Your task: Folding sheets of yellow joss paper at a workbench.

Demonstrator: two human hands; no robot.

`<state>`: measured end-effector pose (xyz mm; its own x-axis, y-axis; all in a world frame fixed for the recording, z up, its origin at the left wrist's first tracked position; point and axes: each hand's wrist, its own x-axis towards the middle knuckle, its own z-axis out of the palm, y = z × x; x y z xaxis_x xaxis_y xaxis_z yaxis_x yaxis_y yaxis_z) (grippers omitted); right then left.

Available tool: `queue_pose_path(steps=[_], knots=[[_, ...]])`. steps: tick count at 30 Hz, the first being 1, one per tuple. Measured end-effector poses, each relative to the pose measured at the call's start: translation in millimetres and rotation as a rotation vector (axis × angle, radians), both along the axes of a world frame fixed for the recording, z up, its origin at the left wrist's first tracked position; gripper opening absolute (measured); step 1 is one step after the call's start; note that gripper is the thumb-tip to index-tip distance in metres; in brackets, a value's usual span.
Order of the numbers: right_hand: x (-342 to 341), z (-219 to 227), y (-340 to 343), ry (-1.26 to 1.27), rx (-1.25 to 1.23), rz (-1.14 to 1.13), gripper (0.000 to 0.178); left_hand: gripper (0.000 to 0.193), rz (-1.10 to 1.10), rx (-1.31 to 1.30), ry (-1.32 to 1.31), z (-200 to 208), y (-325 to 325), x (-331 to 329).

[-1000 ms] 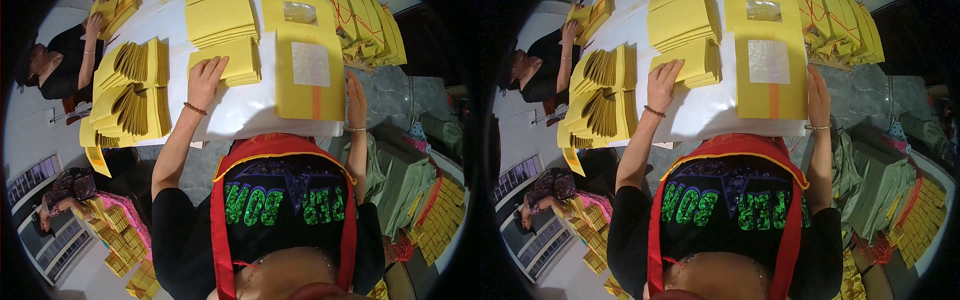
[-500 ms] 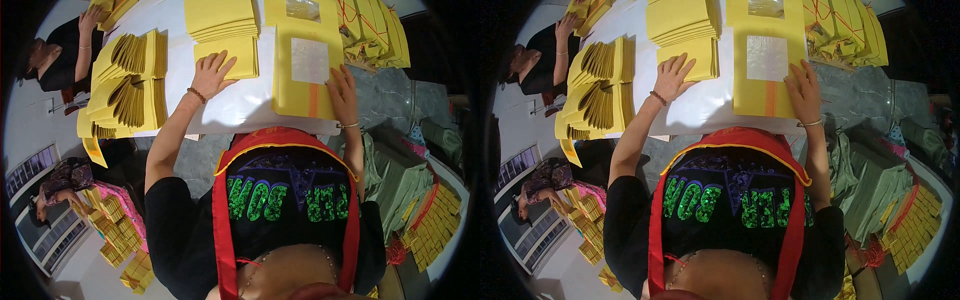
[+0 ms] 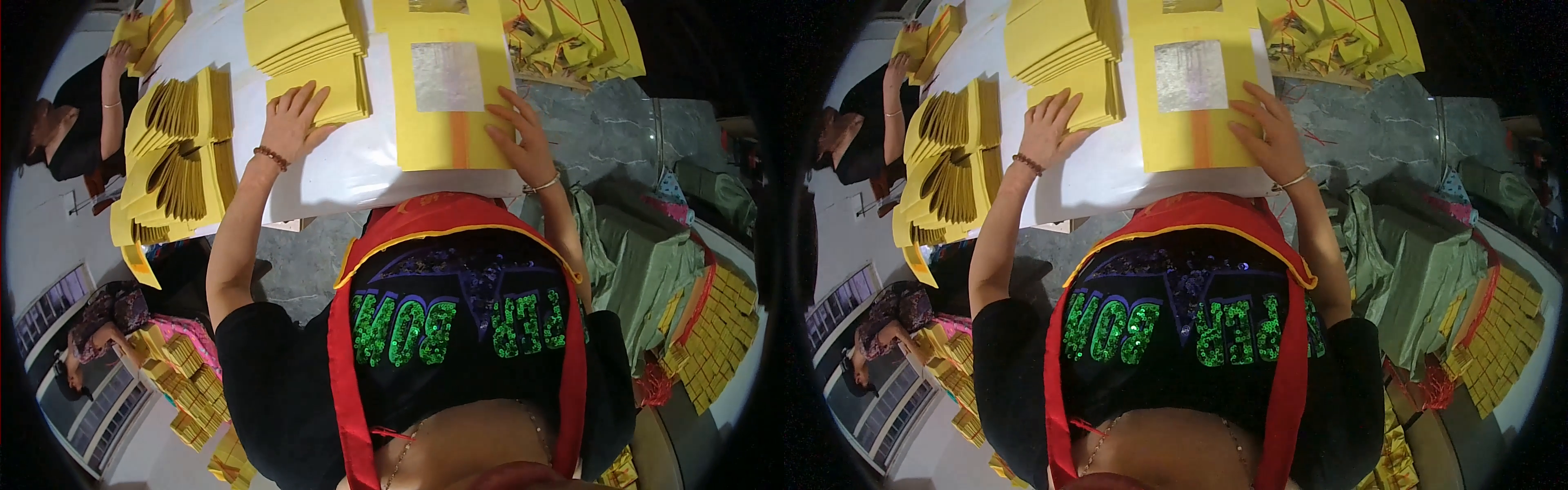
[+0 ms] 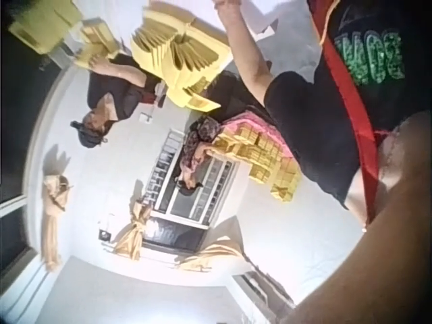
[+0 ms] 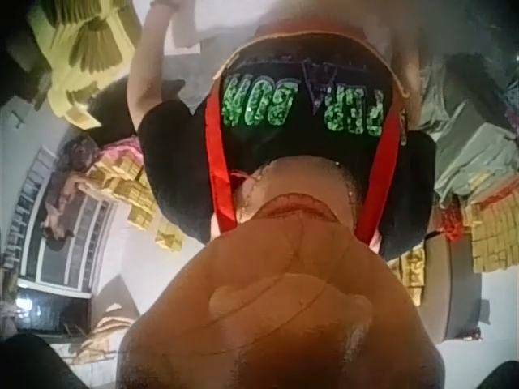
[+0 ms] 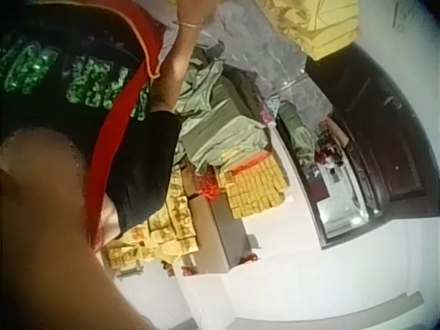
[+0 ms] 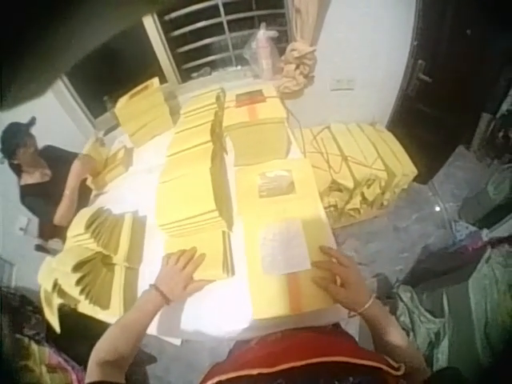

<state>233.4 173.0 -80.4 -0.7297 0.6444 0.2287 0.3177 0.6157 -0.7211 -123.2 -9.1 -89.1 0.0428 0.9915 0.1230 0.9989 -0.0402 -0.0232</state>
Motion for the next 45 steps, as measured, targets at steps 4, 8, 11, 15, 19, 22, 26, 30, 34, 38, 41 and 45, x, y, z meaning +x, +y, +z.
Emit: queue_pose_path(steps=[4, 8, 11, 15, 19, 22, 26, 30, 34, 38, 41, 45], knots=[[0, 0, -1, 0.023, -0.115, -0.002, 0.030, 0.056, 0.031, 0.032, 0.070, 17, 6, 21], [4, -4, 3, 0.000, -0.118, 0.036, 0.032, 0.048, -0.182, 0.154, -0.339, 48, 19, 86], [3, -6, 5, 0.029, -0.092, 0.027, 0.032, 0.047, -0.272, 0.094, -0.451, 55, 22, 138], [1, -4, 8, 0.064, -0.098, 0.039, 0.033, 0.039, -0.299, 0.080, -0.413, 49, 24, 148], [2, -11, 10, 0.102, -0.125, 0.040, 0.027, 0.026, -0.307, 0.137, -0.483, 53, 28, 148], [3, -17, 9, 0.221, -0.412, 0.023, 0.023, 0.018, -0.299, 0.141, -0.557, 51, 30, 147], [4, -11, 12, 0.205, -0.438, 0.028, 0.029, 0.011, -0.295, 0.170, -0.624, 51, 36, 146], [3, -6, 9, 0.191, -0.454, 0.019, 0.034, 0.009, -0.262, 0.136, -0.661, 50, 38, 144], [4, -10, 11, 0.221, -0.485, 0.022, 0.038, 0.007, -0.213, 0.097, -0.762, 49, 41, 143], [3, -8, 10, 0.243, -0.501, 0.031, 0.041, 0.009, -0.083, 0.026, -0.939, 47, 41, 140], [2, -10, 10, 0.249, -0.507, 0.015, 0.042, 0.011, 0.038, -0.118, -1.030, 52, 44, 138], [1, -8, 10, 0.238, -0.513, 0.001, 0.044, 0.012, 0.096, -0.158, -1.079, 50, 44, 137]])
